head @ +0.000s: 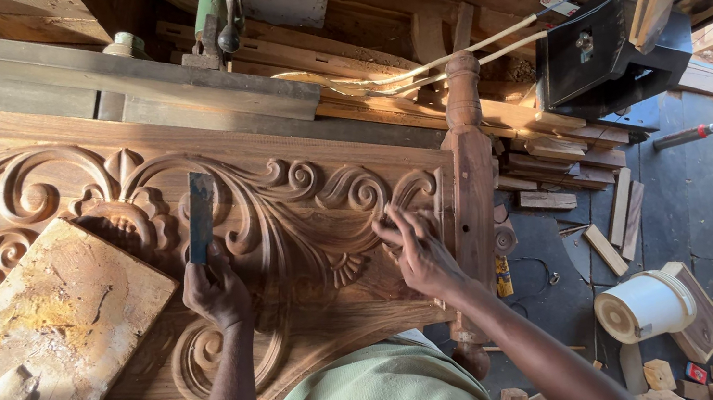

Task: The person sands the intricate floral carvings on a large wooden headboard using a sanding block and a scrap piece of sandpaper, reaching into the recessed details of the wood.

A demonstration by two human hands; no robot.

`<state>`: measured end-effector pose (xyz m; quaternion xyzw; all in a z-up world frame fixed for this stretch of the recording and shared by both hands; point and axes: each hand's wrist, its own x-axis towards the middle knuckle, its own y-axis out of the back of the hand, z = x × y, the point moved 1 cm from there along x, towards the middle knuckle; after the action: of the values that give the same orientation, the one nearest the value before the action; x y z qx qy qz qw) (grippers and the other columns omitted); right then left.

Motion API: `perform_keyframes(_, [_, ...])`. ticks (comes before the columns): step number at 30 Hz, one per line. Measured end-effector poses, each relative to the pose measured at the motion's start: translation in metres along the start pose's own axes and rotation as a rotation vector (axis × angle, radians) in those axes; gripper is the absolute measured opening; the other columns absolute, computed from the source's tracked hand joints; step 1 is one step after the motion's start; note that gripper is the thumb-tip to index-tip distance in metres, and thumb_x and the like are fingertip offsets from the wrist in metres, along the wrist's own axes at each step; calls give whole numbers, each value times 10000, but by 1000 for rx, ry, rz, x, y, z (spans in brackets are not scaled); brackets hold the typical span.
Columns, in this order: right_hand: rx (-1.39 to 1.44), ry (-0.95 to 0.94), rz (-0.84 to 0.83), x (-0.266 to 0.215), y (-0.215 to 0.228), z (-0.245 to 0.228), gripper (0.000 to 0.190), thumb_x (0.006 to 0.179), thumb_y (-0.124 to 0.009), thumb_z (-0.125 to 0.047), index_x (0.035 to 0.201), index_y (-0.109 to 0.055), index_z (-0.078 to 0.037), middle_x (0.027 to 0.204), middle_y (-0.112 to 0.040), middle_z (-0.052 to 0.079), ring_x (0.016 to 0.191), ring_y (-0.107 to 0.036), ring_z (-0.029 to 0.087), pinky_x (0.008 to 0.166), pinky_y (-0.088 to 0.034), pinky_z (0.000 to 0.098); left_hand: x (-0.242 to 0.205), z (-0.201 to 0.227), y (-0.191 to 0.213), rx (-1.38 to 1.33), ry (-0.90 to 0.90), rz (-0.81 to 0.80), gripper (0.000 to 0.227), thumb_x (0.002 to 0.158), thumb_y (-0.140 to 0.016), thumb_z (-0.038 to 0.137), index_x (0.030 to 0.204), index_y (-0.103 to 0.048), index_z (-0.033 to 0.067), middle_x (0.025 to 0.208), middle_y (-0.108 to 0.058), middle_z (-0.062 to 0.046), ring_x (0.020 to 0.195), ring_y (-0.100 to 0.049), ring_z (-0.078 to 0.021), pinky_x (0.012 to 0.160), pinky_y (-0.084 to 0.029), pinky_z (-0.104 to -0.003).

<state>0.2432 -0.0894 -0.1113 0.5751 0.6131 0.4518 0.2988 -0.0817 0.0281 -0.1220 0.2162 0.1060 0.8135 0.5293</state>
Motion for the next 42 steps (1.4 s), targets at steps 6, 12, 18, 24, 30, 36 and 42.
perform_keyframes(6, [-92,-142,-28,7,23,20,419,959,-625,-85,1343,-631,-251,1272,-682,-8,1204,-561,195,1146,-333,405,1,9,1,-31,-27,3,123,1080,-663,142,1073,-708,28,769,-647,-27,637,-580,-108,555,-432,-301])
perform_keyframes(12, [-245,-112,-197,54,47,19,461,797,-669,-53,1205,-768,-243,1332,-572,36,1262,-518,270,1207,-223,631,0,-4,0,3,-5,42,241,1050,-743,150,868,-636,33,718,-621,-60,611,-565,-152,575,-429,-332])
perform_keyframes(18, [-274,-115,-281,60,44,20,433,817,-650,-29,1169,-779,-245,1351,-575,20,1264,-521,262,1204,-237,667,-2,-17,-2,-54,44,-21,194,1059,-676,196,897,-657,89,729,-676,-22,616,-624,-118,574,-469,-298])
perform_keyframes(24, [-630,160,-238,47,16,28,443,911,-589,46,1268,-766,-148,1447,-562,101,1242,-544,302,1091,-412,590,-3,-13,-2,-124,77,-38,204,1092,-637,200,929,-664,80,756,-669,-17,666,-633,-121,603,-484,-301])
perform_keyframes(30, [-411,143,-236,50,17,29,299,923,-613,47,1036,-805,-153,1413,-572,31,1263,-548,306,1110,-438,553,-1,-4,3,-53,70,-31,197,1072,-652,192,917,-648,70,732,-658,-24,648,-642,-126,600,-489,-310])
perform_keyframes(36, [-106,-254,-223,56,37,14,491,849,-561,120,1215,-753,-144,1500,-512,36,1335,-498,266,1133,-459,436,-1,0,5,51,111,-33,120,1026,-687,161,982,-682,50,710,-632,-74,578,-598,-193,559,-457,-349])
perform_keyframes(42, [-328,-171,-205,60,33,-10,546,758,-629,136,1168,-792,-186,1475,-481,46,1309,-417,278,1163,-382,510,3,-1,3,22,49,-36,124,1057,-672,162,966,-671,76,748,-672,-47,642,-651,-173,598,-489,-348])
